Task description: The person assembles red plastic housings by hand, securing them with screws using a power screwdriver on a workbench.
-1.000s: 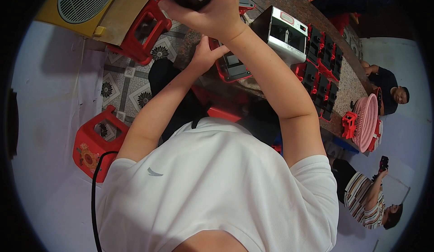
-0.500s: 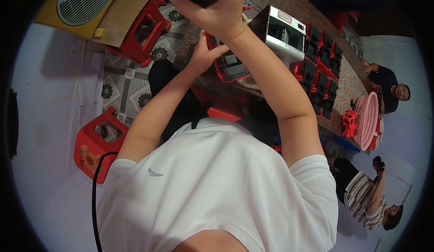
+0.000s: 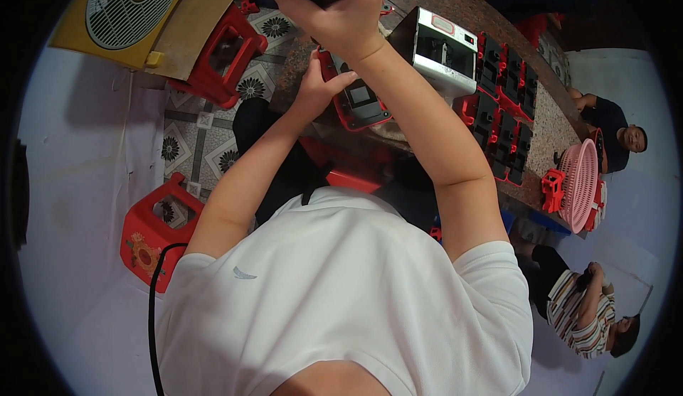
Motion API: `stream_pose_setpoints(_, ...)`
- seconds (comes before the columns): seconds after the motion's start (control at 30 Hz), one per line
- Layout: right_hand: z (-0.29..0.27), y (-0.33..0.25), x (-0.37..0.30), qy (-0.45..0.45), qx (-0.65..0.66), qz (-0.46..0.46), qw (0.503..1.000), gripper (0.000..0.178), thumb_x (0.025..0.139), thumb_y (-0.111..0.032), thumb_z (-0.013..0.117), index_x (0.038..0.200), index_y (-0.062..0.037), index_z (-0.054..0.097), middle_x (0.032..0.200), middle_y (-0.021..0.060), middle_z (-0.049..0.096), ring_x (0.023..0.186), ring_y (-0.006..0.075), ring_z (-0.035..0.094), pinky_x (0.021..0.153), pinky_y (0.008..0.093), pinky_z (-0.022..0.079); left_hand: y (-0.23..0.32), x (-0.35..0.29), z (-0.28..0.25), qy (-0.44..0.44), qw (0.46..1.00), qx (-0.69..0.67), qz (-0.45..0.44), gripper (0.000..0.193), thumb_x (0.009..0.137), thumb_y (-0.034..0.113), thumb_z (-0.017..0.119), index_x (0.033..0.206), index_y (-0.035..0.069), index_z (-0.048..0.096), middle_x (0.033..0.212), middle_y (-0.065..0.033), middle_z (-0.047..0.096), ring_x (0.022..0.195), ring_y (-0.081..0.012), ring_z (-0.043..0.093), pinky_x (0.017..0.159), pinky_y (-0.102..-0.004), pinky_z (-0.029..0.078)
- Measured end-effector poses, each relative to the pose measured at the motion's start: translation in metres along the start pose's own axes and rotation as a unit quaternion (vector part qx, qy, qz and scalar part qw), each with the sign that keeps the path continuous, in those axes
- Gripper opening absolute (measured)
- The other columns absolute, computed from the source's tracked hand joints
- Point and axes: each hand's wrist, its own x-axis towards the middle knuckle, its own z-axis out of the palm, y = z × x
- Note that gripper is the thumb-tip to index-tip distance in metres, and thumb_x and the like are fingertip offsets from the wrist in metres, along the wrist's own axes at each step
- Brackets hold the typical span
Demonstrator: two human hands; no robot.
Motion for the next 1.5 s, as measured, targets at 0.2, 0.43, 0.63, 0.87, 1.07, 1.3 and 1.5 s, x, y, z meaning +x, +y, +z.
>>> stream_pose_setpoints(0.2,-0.004,0.009,-0.001,0.007,0.039,-0.06,0.997,0.032,0.084,0.001,0.068,0.106,-0.0035,0.045,0.067,0.0019,0.058,0.051,0.0096,0.056,0.046,0.0233,0.044,-0.004,0.002,0.001,-0.01,1.0,-0.017,-0.014,0.069,0.072,0.021,0.08,0.126,0.001,0.042,0.11,-0.0117,0.064,0.1,-0.0177,0.063,0.093,-0.0339,0.048)
stream_pose_setpoints(0.43,-0.004,0.005,-0.002,0.044,-0.022,-0.013,0.999,0.029,0.084,-0.003,0.07,0.103,-0.0039,0.048,0.071,0.0014,0.059,0.057,0.0082,0.055,0.051,0.0238,0.045,-0.009,0.002,0.001,-0.012,0.999,-0.036,-0.025,0.069,0.073,0.019,0.079,0.127,0.002,0.041,0.113,-0.012,0.063,0.102,-0.018,0.062,0.094,-0.0335,0.048)
stream_pose_setpoints(0.63,-0.009,0.005,0.0,0.05,-0.052,-0.028,0.997,0.028,0.085,-0.005,0.07,0.104,-0.0036,0.049,0.072,0.0008,0.058,0.057,0.0076,0.054,0.052,0.0234,0.043,0.002,0.0,0.004,-0.013,0.998,-0.042,-0.037,0.067,0.073,0.018,0.078,0.127,0.001,0.042,0.112,-0.0114,0.063,0.102,-0.0162,0.061,0.094,-0.033,0.047)
stream_pose_setpoints(0.87,-0.012,0.028,-0.003,0.048,-0.005,-0.099,0.994,0.029,0.085,-0.007,0.07,0.104,-0.0038,0.049,0.071,0.0001,0.057,0.057,0.0068,0.054,0.052,0.0225,0.042,0.004,-0.001,0.003,-0.016,0.998,-0.045,-0.035,0.066,0.074,0.018,0.078,0.126,0.001,0.042,0.112,-0.0113,0.063,0.102,-0.016,0.062,0.094,-0.0327,0.047)
stream_pose_setpoints(1.07,-0.001,0.007,-0.001,0.052,-0.062,-0.023,0.997,0.032,0.083,-0.007,0.072,0.105,-0.0034,0.049,0.073,0.0001,0.057,0.059,0.0078,0.053,0.053,0.0228,0.041,0.017,0.001,0.0,-0.006,1.0,0.01,-0.019,0.066,0.074,0.018,0.077,0.126,0.0,0.042,0.112,-0.0114,0.063,0.103,-0.0159,0.061,0.094,-0.0324,0.047)
stream_pose_setpoints(1.3,-0.027,0.015,-0.012,0.082,-0.092,0.04,0.992,0.022,0.089,-0.008,0.064,0.103,0.0012,0.049,0.077,0.0079,0.063,0.06,0.0158,0.062,0.056,0.0268,0.052,-0.001,0.008,0.005,-0.034,0.999,-0.023,0.017,0.073,0.073,0.015,0.076,0.132,-0.002,0.036,0.114,-0.0106,0.061,0.107,-0.0174,0.059,0.096,-0.0325,0.045)
stream_pose_setpoints(1.5,-0.115,-0.069,-0.036,0.182,-0.042,0.072,0.98,0.041,0.092,-0.026,0.063,0.117,-0.0014,0.043,0.083,0.0096,0.058,0.067,0.0185,0.059,0.062,0.0333,0.053,-0.014,0.046,-0.009,-0.039,0.996,0.06,-0.055,0.079,0.083,0.033,0.074,0.14,-0.001,0.03,0.132,-0.0134,0.047,0.12,-0.0208,0.047,0.099,-0.0336,0.04)
